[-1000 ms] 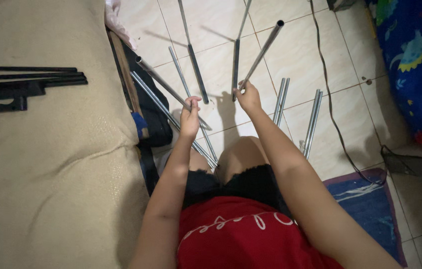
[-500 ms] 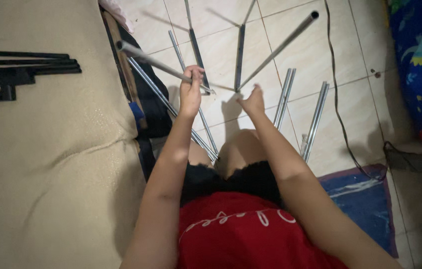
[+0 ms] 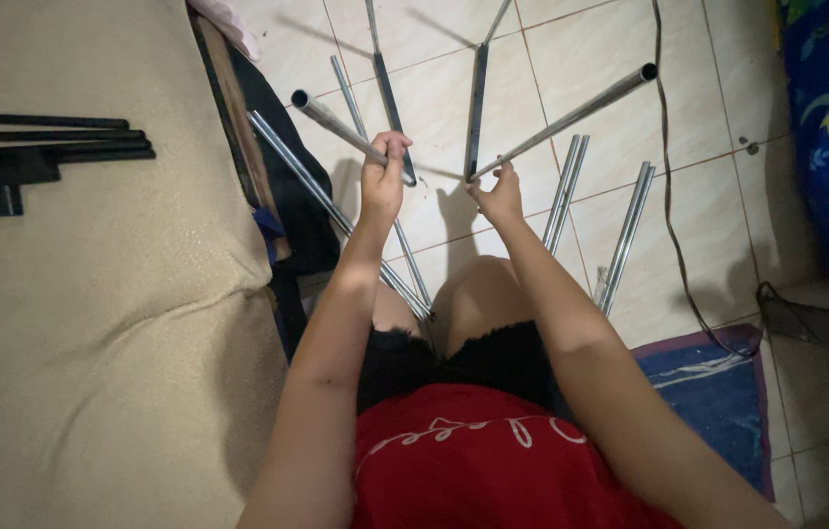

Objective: The person sits on a tiled floor and assembles a metal frame by inserting silver rods into black plastic connectors. They repeatedly pick up rods and connectors, align them, and push them together to form a rectangular frame structure.

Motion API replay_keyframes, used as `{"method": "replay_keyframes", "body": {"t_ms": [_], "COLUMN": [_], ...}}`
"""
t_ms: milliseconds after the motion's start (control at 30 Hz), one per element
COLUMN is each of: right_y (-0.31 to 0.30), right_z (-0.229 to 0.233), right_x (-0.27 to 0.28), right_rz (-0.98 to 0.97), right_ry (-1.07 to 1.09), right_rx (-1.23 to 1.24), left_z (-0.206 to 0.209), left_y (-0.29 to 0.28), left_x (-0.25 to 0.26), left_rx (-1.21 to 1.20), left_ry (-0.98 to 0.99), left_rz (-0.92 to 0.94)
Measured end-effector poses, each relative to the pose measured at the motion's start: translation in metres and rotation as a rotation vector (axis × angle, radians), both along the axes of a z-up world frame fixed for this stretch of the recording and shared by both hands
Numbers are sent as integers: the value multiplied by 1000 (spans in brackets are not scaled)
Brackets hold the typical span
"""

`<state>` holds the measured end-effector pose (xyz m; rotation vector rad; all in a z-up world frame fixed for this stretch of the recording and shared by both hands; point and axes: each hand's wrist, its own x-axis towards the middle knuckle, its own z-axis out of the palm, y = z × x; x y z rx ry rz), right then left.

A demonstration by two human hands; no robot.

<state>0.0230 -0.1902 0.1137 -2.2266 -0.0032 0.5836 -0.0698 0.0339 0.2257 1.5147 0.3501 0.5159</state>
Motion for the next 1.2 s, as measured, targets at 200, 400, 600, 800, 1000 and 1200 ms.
{"method": "replay_keyframes", "body": {"t_ms": [200,400,600,800,1000,1200], "right_y": [-7,-19,0,52,95,112], "right_z": [8,-25,-58,-72,-75,-78], "right_x": [-3,-9,-42,-43,-52,-62], "right_rz": [-27,51,177,-104,-347,-435], "right_ry": [44,226,265,653,928,1079], "right_rx": [-25,-139,23,360,501,728], "left_z": [9,11,10,18,17,-25], "left_y": [-7,-14,-18,-17,-12,-2], "left_x": [1,3,3,-5,-18,-34], "left_rx": [-35,64,41,-29,72,-107], "left_ry": [150,8,36,173,0,-30], "left_rz": [-11,-21,-49,-64,-43,13]}}
